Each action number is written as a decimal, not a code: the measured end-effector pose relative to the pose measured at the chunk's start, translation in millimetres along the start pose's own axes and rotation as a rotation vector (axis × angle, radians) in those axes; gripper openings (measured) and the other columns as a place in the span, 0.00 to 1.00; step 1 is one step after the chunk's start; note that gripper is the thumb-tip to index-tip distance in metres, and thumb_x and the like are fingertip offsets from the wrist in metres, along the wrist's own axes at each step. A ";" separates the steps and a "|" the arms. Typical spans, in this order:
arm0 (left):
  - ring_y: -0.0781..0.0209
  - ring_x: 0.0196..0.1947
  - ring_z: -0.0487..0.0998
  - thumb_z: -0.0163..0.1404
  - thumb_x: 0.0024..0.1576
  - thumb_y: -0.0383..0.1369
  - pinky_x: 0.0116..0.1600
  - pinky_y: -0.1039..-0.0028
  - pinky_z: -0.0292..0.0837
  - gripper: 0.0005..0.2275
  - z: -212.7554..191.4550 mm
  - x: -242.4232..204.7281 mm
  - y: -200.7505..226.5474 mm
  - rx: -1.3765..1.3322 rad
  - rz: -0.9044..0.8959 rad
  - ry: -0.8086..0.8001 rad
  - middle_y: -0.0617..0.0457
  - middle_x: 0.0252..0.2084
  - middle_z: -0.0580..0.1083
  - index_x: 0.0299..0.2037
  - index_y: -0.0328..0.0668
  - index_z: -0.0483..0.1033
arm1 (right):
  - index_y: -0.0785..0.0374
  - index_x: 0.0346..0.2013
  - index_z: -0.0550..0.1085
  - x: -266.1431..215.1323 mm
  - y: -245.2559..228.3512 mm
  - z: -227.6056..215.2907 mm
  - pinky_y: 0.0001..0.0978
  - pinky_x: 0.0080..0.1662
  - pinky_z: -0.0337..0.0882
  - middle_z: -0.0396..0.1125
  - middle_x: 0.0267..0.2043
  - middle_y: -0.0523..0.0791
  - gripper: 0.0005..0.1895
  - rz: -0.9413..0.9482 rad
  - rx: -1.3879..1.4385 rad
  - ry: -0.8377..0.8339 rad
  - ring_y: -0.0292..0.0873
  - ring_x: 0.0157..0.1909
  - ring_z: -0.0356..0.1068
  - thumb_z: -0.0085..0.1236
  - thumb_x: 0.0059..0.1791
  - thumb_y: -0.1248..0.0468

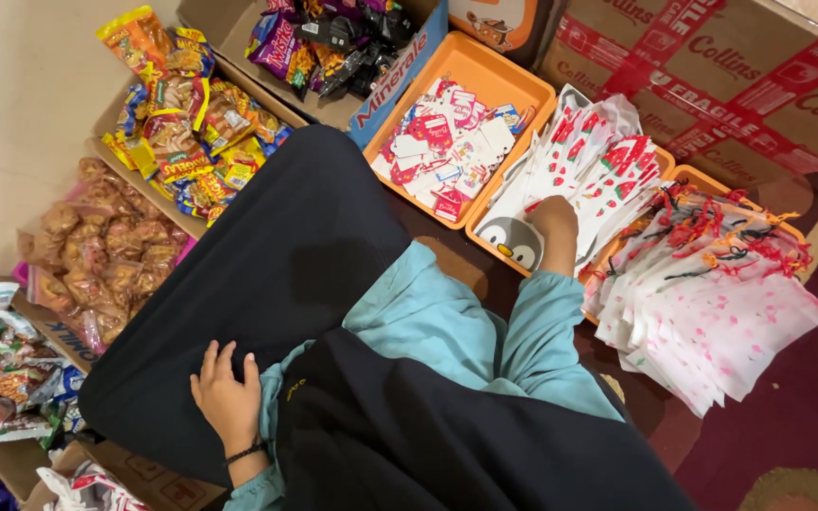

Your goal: The person is preparing small decorative gift bags and filling them with various snacks from surrounding boxes.

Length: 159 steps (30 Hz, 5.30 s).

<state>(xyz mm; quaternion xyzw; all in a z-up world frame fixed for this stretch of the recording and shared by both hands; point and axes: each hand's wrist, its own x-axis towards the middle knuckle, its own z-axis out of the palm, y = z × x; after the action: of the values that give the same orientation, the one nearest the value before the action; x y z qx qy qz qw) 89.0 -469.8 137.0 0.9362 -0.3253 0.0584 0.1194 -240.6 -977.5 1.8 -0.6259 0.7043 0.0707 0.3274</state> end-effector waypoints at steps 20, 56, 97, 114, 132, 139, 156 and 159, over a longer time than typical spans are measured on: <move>0.49 0.54 0.77 0.51 0.59 0.21 0.60 0.66 0.71 0.11 -91.2 54.1 61.1 -0.606 -0.026 0.168 0.42 0.57 0.75 0.51 0.29 0.76 | 0.69 0.40 0.81 -165.7 -127.5 -81.6 0.39 0.38 0.71 0.75 0.34 0.51 0.08 -0.842 0.167 0.592 0.51 0.31 0.71 0.61 0.46 0.70; 0.55 0.42 0.81 0.55 0.55 0.20 0.51 0.68 0.75 0.07 7.0 189.9 -148.1 -1.112 -0.425 0.733 0.51 0.40 0.78 0.35 0.45 0.80 | 0.67 0.37 0.80 -344.3 -485.8 236.4 0.44 0.45 0.72 0.73 0.34 0.53 0.06 -1.683 0.522 -0.272 0.56 0.39 0.74 0.62 0.48 0.77; 0.40 0.78 0.45 0.38 0.42 0.10 0.79 0.57 0.43 0.44 26.1 195.9 -208.9 -1.198 -0.813 0.977 0.40 0.73 0.51 0.74 0.51 0.60 | 0.53 0.57 0.74 -291.8 -501.5 470.9 0.50 0.51 0.76 0.68 0.50 0.49 0.26 -1.800 -0.598 0.053 0.57 0.60 0.64 0.60 0.44 0.58; 0.42 0.76 0.52 0.49 0.46 0.15 0.78 0.55 0.45 0.39 63.4 195.7 -189.2 -1.085 -0.327 0.667 0.40 0.74 0.55 0.74 0.42 0.60 | 0.68 0.33 0.75 -399.5 -489.6 236.8 0.34 0.48 0.72 0.73 0.42 0.50 0.04 -1.466 0.712 -0.562 0.41 0.47 0.72 0.61 0.52 0.74; 0.32 0.73 0.57 0.47 0.40 0.14 0.75 0.51 0.53 0.43 55.1 194.1 -180.6 -1.037 -0.201 0.424 0.34 0.73 0.57 0.73 0.36 0.56 | 0.67 0.72 0.57 -387.4 -479.5 299.4 0.77 0.69 0.42 0.52 0.75 0.58 0.47 -1.746 -0.514 -0.498 0.62 0.77 0.45 0.61 0.39 0.69; 0.33 0.75 0.53 0.42 0.43 0.13 0.76 0.52 0.52 0.43 52.6 194.4 -183.4 -1.051 -0.175 0.458 0.36 0.76 0.50 0.75 0.37 0.50 | 0.64 0.65 0.71 -387.9 -479.3 303.0 0.52 0.65 0.60 0.69 0.53 0.54 0.38 -2.100 0.060 -0.078 0.60 0.57 0.67 0.56 0.37 0.77; 0.38 0.70 0.64 0.37 0.44 0.13 0.73 0.54 0.60 0.36 50.9 192.9 -172.7 -1.173 -0.045 0.531 0.40 0.70 0.64 0.70 0.37 0.65 | 0.64 0.69 0.61 -380.3 -496.0 295.2 0.45 0.48 0.79 0.61 0.60 0.56 0.43 -1.644 0.225 -0.262 0.59 0.57 0.68 0.74 0.44 0.66; 0.47 0.68 0.69 0.39 0.47 0.13 0.71 0.61 0.64 0.33 45.3 190.7 -178.7 -1.159 -0.050 0.527 0.48 0.67 0.68 0.67 0.42 0.69 | 0.65 0.43 0.80 -375.0 -501.7 294.1 0.36 0.51 0.74 0.68 0.47 0.51 0.08 -1.650 0.452 -0.374 0.51 0.51 0.73 0.66 0.49 0.71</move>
<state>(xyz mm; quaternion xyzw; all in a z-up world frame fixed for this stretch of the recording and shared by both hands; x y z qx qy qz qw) 350.8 -459.4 95.8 0.6810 -0.2419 0.0987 0.6840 335.4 -618.0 135.5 -0.8340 -0.0413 -0.2288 0.5004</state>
